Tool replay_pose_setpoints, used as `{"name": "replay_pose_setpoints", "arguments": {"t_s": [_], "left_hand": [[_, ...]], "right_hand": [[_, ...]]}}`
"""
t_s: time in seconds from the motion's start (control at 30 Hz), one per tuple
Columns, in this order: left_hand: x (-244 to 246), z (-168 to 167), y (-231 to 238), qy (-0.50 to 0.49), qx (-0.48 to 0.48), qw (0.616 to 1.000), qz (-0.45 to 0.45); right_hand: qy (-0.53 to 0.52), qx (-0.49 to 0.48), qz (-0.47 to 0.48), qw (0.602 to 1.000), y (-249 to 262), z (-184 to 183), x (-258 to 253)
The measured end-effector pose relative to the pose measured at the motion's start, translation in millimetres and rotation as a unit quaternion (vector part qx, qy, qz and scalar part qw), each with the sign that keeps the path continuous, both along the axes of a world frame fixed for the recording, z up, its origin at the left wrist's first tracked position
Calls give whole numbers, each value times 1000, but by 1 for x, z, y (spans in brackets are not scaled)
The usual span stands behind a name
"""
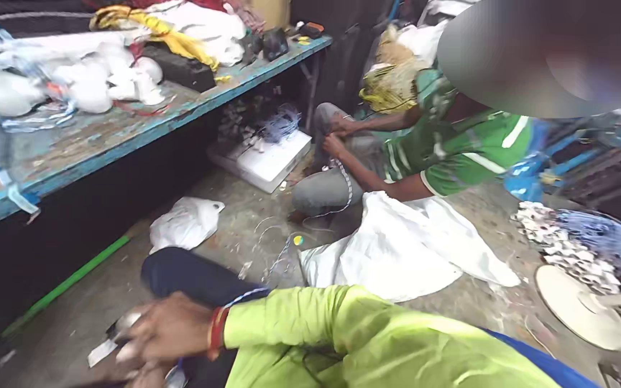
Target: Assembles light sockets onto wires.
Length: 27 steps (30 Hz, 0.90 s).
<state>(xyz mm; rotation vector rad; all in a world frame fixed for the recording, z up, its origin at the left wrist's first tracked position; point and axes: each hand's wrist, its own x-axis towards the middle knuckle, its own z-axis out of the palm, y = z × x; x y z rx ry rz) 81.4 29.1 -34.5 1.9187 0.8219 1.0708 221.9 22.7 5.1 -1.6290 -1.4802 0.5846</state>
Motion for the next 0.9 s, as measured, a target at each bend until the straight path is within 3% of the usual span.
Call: {"name": "replay_pose_setpoints", "arguments": {"t_s": [0.07,0.17,0.27,0.4,0.53,0.6,0.7,0.8,0.9], "left_hand": [[-2,1,-9,-10,7,1000,-13],[6,19,-72,-13,26,999,-34],[16,21,-20,-52,-45,997,28],[-3,23,6,-127,-209,969,-16],[-7,32,-4,-202,-284,937,-28],[-16,28,-11,-194,-290,937,-17],[-28,21,-14,-174,-286,942,10],[-30,16,-11,-144,-244,959,29],[-26,10,-16,-110,-204,972,41]], "right_hand": [[-56,-13,-65,996,13,-10,9],[-90,-113,-215,966,18,-28,91],[-96,28,-194,976,32,14,166],[100,-20,-67,993,-35,36,133],[245,14,-52,968,-42,1,87],[289,38,14,956,-44,-6,60],[223,69,96,968,-51,-4,22],[69,111,49,990,-59,-9,5],[23,79,26,996,-59,-11,7]]}}
